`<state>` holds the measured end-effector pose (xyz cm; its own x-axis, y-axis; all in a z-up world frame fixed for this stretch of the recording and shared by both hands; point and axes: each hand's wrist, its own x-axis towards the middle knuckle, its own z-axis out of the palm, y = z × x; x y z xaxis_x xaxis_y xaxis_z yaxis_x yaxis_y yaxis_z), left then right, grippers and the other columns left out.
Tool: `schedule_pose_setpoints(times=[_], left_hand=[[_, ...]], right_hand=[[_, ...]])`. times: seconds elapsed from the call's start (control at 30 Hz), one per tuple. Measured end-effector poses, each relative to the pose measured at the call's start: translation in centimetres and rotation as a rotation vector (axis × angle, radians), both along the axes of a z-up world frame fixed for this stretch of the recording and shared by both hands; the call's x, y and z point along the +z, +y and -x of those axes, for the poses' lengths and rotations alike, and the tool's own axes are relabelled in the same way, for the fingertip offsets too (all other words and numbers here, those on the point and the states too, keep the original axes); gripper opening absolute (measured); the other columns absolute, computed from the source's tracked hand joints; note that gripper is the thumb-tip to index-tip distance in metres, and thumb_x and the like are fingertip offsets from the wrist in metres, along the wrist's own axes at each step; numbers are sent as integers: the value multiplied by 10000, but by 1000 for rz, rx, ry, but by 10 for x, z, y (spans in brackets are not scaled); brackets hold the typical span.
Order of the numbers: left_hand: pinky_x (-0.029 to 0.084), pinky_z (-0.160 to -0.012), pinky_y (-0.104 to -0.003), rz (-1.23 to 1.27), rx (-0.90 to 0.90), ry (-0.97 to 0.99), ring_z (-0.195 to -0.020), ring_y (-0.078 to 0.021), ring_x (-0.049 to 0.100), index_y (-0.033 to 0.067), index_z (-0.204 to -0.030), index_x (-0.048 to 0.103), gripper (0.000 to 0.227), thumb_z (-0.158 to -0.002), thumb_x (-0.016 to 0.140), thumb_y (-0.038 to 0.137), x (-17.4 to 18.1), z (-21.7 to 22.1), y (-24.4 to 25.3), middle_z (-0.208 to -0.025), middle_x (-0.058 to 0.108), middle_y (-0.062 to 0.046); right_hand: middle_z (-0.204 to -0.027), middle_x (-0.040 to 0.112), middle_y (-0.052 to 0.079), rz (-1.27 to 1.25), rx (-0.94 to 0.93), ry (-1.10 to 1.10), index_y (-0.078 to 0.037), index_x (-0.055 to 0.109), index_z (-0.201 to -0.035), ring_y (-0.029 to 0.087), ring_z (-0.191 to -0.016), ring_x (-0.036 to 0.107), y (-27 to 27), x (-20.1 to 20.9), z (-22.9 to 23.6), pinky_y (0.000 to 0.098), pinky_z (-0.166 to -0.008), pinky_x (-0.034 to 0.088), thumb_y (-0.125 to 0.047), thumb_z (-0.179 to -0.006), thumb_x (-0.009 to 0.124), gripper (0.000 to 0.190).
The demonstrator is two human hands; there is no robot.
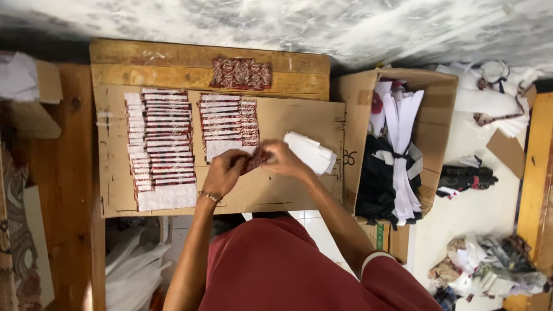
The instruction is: The person wraps small patterned fabric pieces with white paper on a wooden table. They repeatedly pick up a fabric piece, place it on a sheet of paper, fold the paper around it, and set the wrapped item aside in a growing stack.
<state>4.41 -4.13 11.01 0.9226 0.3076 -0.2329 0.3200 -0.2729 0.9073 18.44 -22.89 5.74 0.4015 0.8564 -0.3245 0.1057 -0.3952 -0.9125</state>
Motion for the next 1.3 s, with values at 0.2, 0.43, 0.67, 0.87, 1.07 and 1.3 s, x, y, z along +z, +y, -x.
schedule_pose_setpoints(times=[0.2,0.43,0.67,0.87,1.07,1.3], left_hand=[[588,-753,-366,-60,298,128,-845,-288,763,29,-1082,770,237,-881,696,130,-89,72,12,-971,772,-193],[595,-783,-427,-386,489,70,-899,-386,739,-3,-1155,709,374,-816,792,132,-145,66,31,-1028,752,-252],[603,-698,-443,-342,489,233,-777,-357,752,46,-1157,677,329,-843,749,112,-146,40,38,-892,754,-196],[557,-707,-494,-478,498,83,-812,-398,695,10,-1200,619,442,-821,800,150,-137,39,33,-919,726,-199],[518,-815,-503,-685,483,112,-973,-374,624,53,-1214,626,398,-862,781,155,-120,59,0,-1081,617,-177],[499,-811,-449,-499,313,365,-955,-305,608,76,-1258,622,410,-875,724,182,-124,74,-51,-1154,565,-156]], right_hand=[[-1068,706,155,-115,12,-210,21,646,-1102,269,-1019,673,-10,-85,60,398,-920,530,-84,-841,807,324],[-1075,719,150,275,-251,-241,-40,625,-1165,304,-901,680,17,-94,66,417,-820,536,-97,-871,676,303],[-1045,708,193,113,-365,-422,-37,618,-1184,351,-889,687,34,-76,65,453,-801,547,-37,-846,653,339],[-1036,605,196,105,-435,-700,-8,601,-1240,393,-918,616,16,-44,62,492,-792,498,-52,-833,694,419],[-1055,608,197,313,-511,-964,33,619,-1181,372,-971,607,-57,-35,31,480,-804,497,-62,-813,713,392],[-994,648,221,610,-211,-1092,74,667,-1030,312,-910,643,-95,-84,13,401,-773,558,79,-807,679,223]])
